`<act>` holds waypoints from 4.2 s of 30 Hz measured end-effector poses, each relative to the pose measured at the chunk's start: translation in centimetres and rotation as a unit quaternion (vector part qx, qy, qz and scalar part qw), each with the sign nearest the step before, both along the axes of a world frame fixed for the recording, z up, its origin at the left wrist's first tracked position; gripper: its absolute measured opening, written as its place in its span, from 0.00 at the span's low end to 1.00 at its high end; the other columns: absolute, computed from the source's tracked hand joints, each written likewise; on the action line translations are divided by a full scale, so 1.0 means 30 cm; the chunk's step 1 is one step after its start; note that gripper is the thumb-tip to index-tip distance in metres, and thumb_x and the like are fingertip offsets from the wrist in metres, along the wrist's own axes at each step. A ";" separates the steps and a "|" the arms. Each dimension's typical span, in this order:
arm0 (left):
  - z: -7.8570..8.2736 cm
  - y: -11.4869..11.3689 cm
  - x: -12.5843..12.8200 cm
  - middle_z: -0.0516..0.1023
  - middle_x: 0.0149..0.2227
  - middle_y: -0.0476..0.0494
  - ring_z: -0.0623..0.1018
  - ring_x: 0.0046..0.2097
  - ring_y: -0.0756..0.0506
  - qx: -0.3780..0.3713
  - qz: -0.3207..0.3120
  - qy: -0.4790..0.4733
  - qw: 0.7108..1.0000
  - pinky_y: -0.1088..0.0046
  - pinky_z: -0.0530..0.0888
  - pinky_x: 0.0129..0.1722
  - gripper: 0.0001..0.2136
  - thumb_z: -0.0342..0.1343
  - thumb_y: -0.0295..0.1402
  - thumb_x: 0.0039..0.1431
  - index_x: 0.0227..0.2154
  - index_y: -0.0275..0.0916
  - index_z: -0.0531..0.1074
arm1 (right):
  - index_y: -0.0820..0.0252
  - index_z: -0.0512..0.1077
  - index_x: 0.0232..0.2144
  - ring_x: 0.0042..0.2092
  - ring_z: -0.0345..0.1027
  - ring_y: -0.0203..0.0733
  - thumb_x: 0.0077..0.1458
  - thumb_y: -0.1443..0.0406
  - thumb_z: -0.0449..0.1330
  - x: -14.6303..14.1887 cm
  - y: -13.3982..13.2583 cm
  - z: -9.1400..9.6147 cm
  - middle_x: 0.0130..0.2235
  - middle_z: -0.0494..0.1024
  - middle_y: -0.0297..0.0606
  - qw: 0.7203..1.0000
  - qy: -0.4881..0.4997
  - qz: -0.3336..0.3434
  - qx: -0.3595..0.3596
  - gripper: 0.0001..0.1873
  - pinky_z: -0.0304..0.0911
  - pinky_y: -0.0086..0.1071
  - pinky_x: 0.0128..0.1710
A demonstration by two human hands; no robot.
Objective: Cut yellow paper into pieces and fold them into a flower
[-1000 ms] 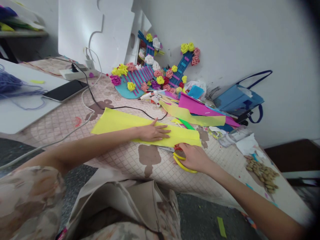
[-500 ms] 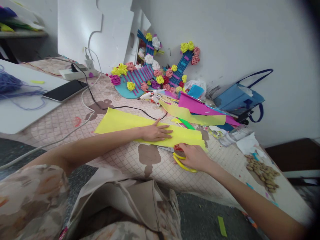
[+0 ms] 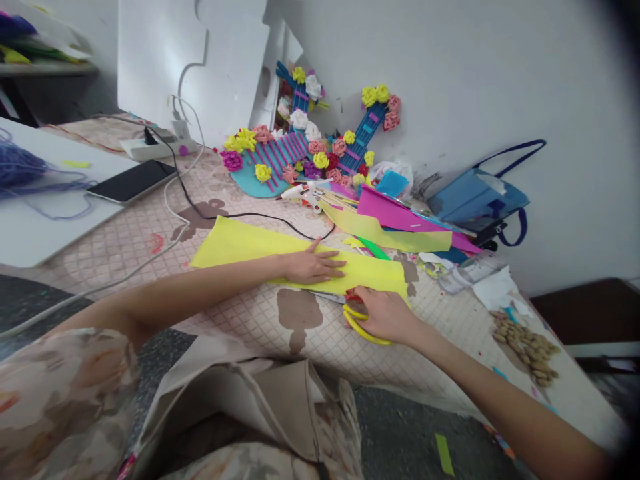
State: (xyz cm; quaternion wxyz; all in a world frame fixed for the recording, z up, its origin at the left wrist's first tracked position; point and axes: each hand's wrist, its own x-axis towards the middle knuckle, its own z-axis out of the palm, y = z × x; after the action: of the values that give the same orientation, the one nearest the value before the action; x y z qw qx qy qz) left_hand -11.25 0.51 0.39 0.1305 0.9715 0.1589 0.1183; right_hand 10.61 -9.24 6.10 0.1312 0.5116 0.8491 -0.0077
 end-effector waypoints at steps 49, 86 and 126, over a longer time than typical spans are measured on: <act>0.058 0.010 -0.069 0.47 0.65 0.48 0.44 0.66 0.39 0.010 0.003 0.024 1.000 0.47 0.35 0.60 0.20 0.37 0.37 0.65 0.58 0.49 0.59 | 0.59 0.66 0.43 0.41 0.72 0.50 0.51 0.48 0.54 0.027 -0.003 -0.004 0.41 0.77 0.42 0.999 0.022 0.031 0.025 0.24 0.59 0.34 0.35; 0.002 0.004 -0.101 0.50 0.65 0.47 0.44 0.66 0.38 -0.030 -0.004 0.009 1.000 0.43 0.31 0.58 0.20 0.38 0.38 0.65 0.59 0.52 0.56 | 0.59 0.66 0.43 0.41 0.72 0.52 0.50 0.44 0.53 -0.047 0.014 -0.002 0.40 0.78 0.44 0.999 0.015 0.034 0.005 0.28 0.60 0.36 0.36; -0.008 -0.013 -0.251 0.48 0.65 0.50 0.44 0.66 0.39 0.001 0.044 0.017 0.999 0.46 0.33 0.60 0.20 0.40 0.35 0.65 0.59 0.53 0.56 | 0.59 0.67 0.41 0.38 0.73 0.51 0.51 0.44 0.51 -0.103 0.020 -0.008 0.38 0.78 0.44 0.999 0.010 0.049 0.019 0.27 0.60 0.35 0.34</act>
State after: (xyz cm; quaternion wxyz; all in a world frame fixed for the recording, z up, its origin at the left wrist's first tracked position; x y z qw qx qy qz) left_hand -18.78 0.12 0.15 0.1211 0.9655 0.2035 0.1079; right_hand 7.52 -8.63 5.87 0.1136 0.4719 0.8742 0.0095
